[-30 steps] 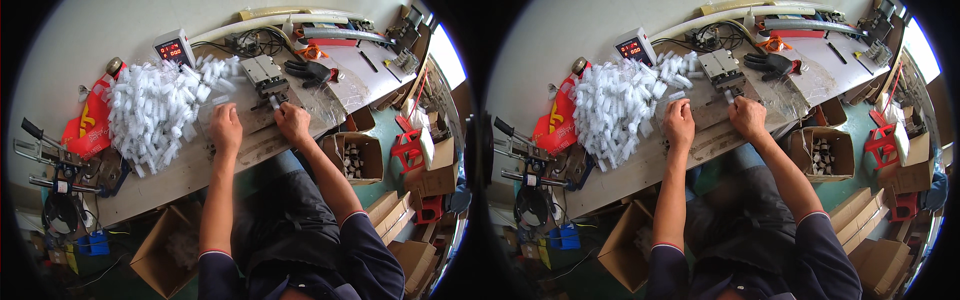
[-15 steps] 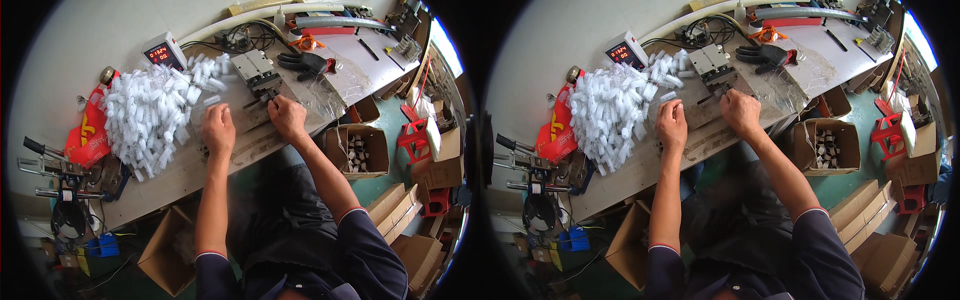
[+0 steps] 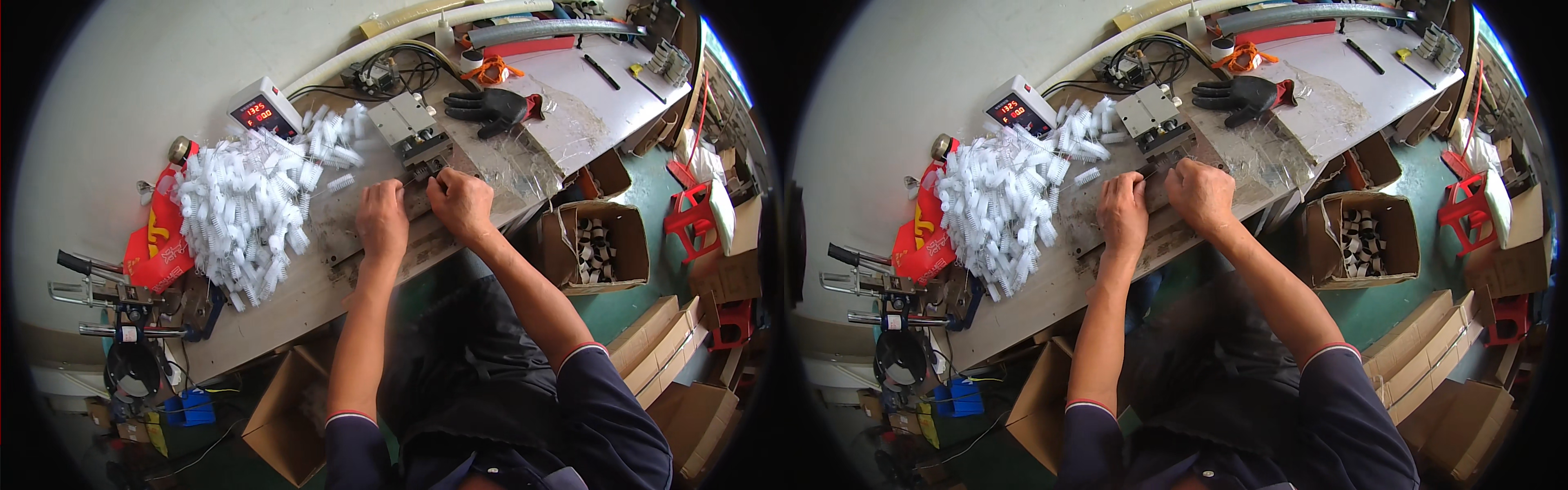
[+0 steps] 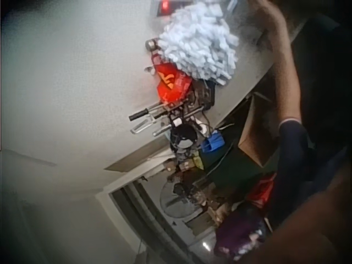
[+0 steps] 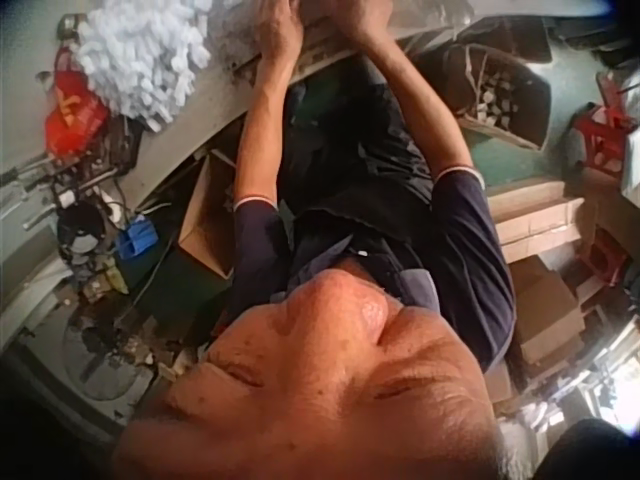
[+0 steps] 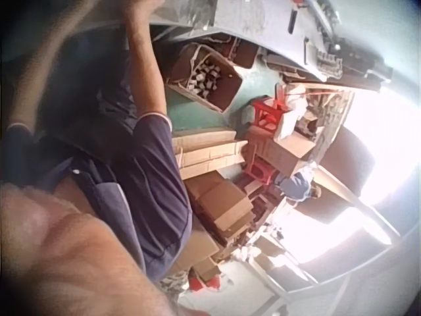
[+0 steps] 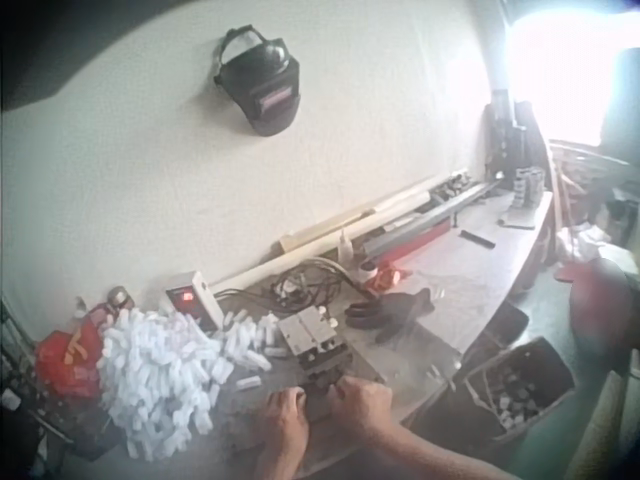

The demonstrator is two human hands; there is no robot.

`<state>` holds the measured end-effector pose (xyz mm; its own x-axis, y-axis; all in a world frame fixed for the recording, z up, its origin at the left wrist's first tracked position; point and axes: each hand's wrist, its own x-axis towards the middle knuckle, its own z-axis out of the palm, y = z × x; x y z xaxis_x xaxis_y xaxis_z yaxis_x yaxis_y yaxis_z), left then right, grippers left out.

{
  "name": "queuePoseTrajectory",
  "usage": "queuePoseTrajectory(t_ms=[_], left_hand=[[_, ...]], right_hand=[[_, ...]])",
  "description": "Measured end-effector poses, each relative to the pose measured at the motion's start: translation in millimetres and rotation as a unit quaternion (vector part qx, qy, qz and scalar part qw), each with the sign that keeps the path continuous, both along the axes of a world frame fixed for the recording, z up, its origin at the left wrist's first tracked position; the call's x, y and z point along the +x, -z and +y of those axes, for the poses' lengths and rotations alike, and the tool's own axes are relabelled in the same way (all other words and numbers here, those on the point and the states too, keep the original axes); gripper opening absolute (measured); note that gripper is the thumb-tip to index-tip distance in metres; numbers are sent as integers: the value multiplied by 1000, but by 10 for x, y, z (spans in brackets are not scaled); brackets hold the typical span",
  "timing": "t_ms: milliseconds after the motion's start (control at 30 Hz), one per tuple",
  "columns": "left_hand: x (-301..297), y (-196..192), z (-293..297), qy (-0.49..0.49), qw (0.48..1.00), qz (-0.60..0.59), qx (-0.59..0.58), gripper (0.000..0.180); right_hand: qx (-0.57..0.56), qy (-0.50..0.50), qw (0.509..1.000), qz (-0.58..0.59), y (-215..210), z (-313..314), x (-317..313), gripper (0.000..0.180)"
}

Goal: The person assembles small white plastic components by hand, then uses a benchtop press to secure the parts together.

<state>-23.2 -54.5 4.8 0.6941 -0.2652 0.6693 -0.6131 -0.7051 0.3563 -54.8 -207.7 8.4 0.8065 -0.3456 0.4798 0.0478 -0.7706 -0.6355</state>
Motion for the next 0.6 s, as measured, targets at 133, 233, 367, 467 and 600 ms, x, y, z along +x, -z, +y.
queuePoseTrajectory(t_ms=[133,233,367,467,600], left_hand=[[9,-1,-24,-10,999,-27,28,12],[-36,21,5,-16,998,-42,41,12],[-129,-8,31,-47,997,-52,24,11],[-212,-47,69,-70,995,-67,-16,9],[-243,-98,89,-41,992,-101,-55,8]], right_hand=[[25,-3,999,-22,5,-7,8,25],[40,-4,999,-29,2,-10,-4,23],[86,-17,995,-46,18,-27,-36,18],[149,-35,988,-35,3,-41,-66,14],[176,-65,979,-78,52,-80,-70,14]])
